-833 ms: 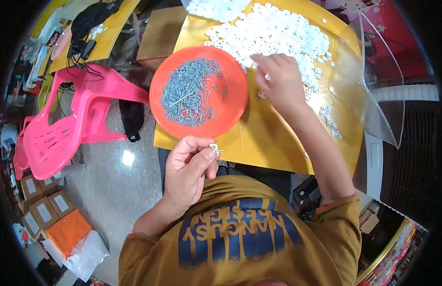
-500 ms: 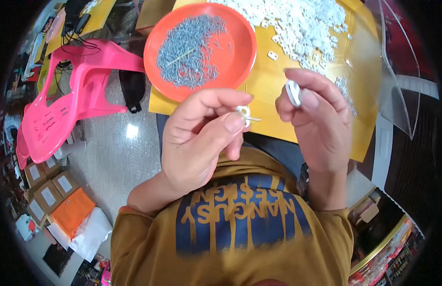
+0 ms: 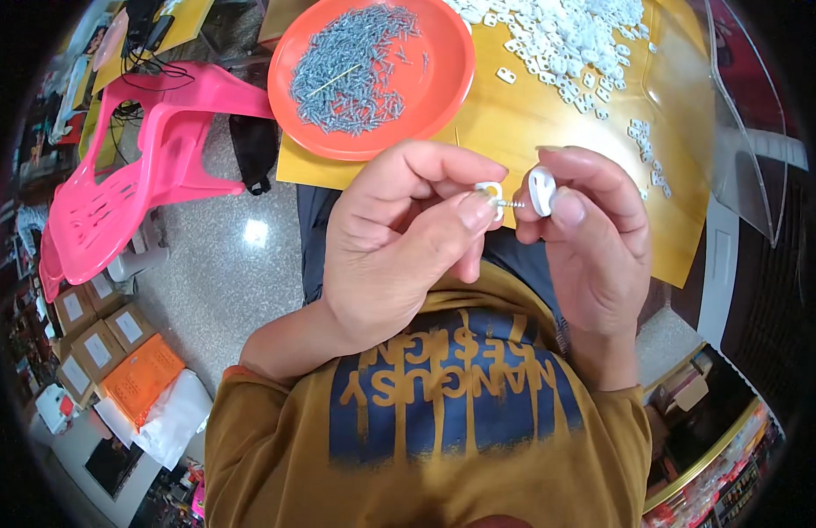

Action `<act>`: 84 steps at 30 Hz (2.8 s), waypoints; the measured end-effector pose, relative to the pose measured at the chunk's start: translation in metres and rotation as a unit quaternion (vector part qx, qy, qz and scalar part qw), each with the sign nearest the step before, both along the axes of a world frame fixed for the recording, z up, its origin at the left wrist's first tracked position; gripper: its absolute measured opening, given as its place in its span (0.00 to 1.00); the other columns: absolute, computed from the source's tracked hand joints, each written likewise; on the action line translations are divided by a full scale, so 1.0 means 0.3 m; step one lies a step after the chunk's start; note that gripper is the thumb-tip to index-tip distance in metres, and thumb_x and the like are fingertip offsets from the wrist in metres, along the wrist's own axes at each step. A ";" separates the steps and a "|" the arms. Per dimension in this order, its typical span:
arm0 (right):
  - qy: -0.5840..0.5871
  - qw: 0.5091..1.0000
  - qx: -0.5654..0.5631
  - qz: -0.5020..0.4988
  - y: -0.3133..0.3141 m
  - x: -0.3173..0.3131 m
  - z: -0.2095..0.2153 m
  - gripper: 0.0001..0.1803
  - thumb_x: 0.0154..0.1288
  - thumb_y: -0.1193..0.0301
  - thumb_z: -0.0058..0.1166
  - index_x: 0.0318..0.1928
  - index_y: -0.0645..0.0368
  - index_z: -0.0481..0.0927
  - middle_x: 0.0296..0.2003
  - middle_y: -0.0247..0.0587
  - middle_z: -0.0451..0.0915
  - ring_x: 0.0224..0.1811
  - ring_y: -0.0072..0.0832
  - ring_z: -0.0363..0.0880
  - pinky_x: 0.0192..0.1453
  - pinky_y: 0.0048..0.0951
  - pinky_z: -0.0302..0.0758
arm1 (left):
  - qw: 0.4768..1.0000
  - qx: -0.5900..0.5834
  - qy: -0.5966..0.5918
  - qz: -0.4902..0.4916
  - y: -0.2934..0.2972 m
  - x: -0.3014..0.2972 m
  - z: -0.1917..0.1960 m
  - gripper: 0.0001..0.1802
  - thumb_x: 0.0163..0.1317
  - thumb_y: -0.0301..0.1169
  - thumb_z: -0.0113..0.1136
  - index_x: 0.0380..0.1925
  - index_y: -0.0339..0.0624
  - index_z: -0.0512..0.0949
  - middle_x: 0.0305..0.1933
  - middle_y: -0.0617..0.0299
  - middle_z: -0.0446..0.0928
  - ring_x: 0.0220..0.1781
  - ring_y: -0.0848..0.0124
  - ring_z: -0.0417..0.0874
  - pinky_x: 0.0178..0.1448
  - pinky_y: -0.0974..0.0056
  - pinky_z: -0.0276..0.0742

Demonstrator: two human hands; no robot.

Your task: The person is manually assembling small white plastic components by inserting metal springs and pins.

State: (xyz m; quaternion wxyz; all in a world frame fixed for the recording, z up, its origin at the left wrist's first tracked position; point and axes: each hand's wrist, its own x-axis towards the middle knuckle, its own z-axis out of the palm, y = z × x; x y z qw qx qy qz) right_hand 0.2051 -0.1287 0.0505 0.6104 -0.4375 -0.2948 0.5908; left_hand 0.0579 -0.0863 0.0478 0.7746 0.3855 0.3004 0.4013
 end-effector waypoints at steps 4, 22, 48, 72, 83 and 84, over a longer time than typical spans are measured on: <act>0.062 0.998 0.002 0.024 -0.006 0.007 -0.011 0.13 0.59 0.78 0.46 0.45 0.67 0.72 0.38 0.39 0.76 0.35 0.19 0.73 0.40 0.19 0.71 | 0.999 0.013 -0.029 -0.005 -0.003 -0.017 -0.015 0.09 0.59 0.22 0.48 0.40 0.33 0.69 0.30 0.62 0.71 0.22 0.83 0.69 0.26 0.79 0.65; 0.024 0.999 -0.015 0.044 -0.006 -0.003 -0.031 0.10 0.61 0.72 0.48 0.39 0.66 0.74 0.34 0.38 0.77 0.31 0.17 0.72 0.36 0.17 0.72 | 1.000 0.023 -0.017 -0.009 -0.008 -0.018 -0.043 0.07 0.59 0.22 0.48 0.38 0.34 0.70 0.29 0.65 0.71 0.23 0.84 0.69 0.26 0.80 0.65; -0.203 0.978 0.039 -0.006 -0.013 -0.025 -0.027 0.10 0.57 0.75 0.51 0.38 0.68 0.73 0.31 0.37 0.73 0.31 0.18 0.70 0.34 0.18 0.69 | 0.995 0.090 0.040 -0.015 -0.015 -0.029 -0.065 0.08 0.57 0.19 0.47 0.37 0.32 0.69 0.28 0.59 0.72 0.21 0.82 0.68 0.25 0.79 0.65; -0.350 0.928 0.126 -0.002 -0.019 -0.016 -0.052 0.09 0.58 0.79 0.49 0.40 0.69 0.73 0.30 0.39 0.73 0.30 0.19 0.70 0.35 0.16 0.68 | 0.991 0.107 0.075 -0.030 -0.025 -0.033 -0.055 0.11 0.58 0.20 0.48 0.42 0.32 0.71 0.29 0.63 0.72 0.25 0.81 0.74 0.29 0.79 0.69; -0.232 0.963 0.129 -0.038 -0.033 -0.023 -0.071 0.10 0.60 0.76 0.48 0.41 0.68 0.70 0.33 0.40 0.74 0.31 0.20 0.72 0.36 0.18 0.71 | 0.984 0.157 0.069 -0.044 -0.019 -0.031 -0.072 0.14 0.60 0.21 0.47 0.46 0.32 0.70 0.30 0.62 0.71 0.28 0.80 0.75 0.33 0.78 0.70; -0.232 0.963 0.129 -0.038 -0.034 -0.022 -0.068 0.10 0.60 0.76 0.48 0.41 0.68 0.70 0.33 0.40 0.74 0.31 0.20 0.72 0.36 0.18 0.71 | 0.990 0.121 0.052 -0.045 -0.022 -0.031 -0.072 0.14 0.60 0.21 0.46 0.46 0.32 0.70 0.31 0.62 0.71 0.29 0.80 0.75 0.33 0.78 0.70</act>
